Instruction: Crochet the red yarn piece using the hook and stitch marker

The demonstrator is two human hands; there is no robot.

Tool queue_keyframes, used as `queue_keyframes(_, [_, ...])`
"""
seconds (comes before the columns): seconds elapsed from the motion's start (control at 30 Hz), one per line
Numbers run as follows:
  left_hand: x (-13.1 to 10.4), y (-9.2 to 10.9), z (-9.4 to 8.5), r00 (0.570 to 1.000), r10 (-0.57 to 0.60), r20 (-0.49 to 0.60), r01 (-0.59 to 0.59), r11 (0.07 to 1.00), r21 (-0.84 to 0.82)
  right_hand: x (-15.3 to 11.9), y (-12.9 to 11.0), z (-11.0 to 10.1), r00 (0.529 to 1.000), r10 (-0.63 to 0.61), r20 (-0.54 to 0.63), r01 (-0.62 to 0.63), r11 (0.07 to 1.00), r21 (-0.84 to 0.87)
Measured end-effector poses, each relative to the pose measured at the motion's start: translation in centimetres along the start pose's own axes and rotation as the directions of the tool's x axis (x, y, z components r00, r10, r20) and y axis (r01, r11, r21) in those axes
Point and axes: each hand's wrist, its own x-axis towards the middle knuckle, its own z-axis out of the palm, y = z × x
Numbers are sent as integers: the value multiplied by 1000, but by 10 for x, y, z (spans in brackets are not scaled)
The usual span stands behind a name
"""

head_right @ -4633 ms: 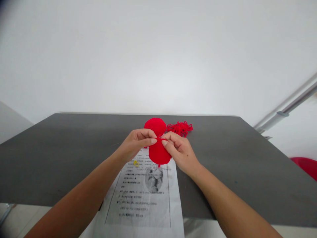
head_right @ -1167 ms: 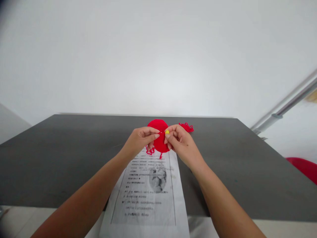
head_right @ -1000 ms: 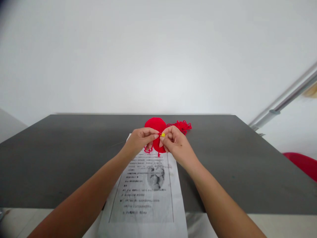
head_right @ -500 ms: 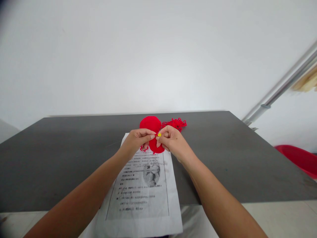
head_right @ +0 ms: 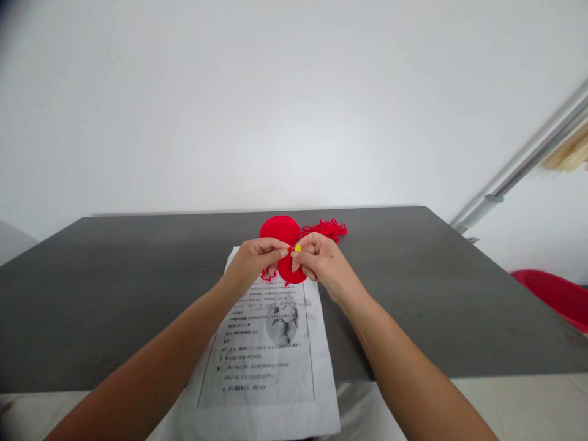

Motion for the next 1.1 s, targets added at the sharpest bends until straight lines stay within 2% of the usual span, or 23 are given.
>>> queue_keyframes(0.2, [0,2,1,1000,-7,1,7,1000,-2,1,1,-1,999,-40,0,39,997,-66])
queue_keyframes(0.33, [-1,6,-2,1000,-20,-10,20,1000,-5,-1,4,-3,981,-178,-73,166,974,-153])
queue_keyframes(0.47, [0,8,-6,1000,-31,-3,31,1000,-6,-4,7,-6,896,-425,-128,343,847,-407])
queue_keyframes(0.6, [0,11,-10,1000,0,13,0,1000,-15,-6,8,-5,826,-559,-66,425,697,-578])
queue_keyframes(0.8, [-3,21,-7,995,71,70,-68,997,-40,-6,10,-1,787,-611,90,516,571,-639])
queue_keyframes(0.97, [-5,21,-2,990,137,36,-135,990,-51,-8,12,0,776,-621,111,544,568,-617])
queue_keyframes(1.1, [-7,16,0,989,147,-15,-148,984,-102,-10,11,2,768,-632,100,557,584,-591])
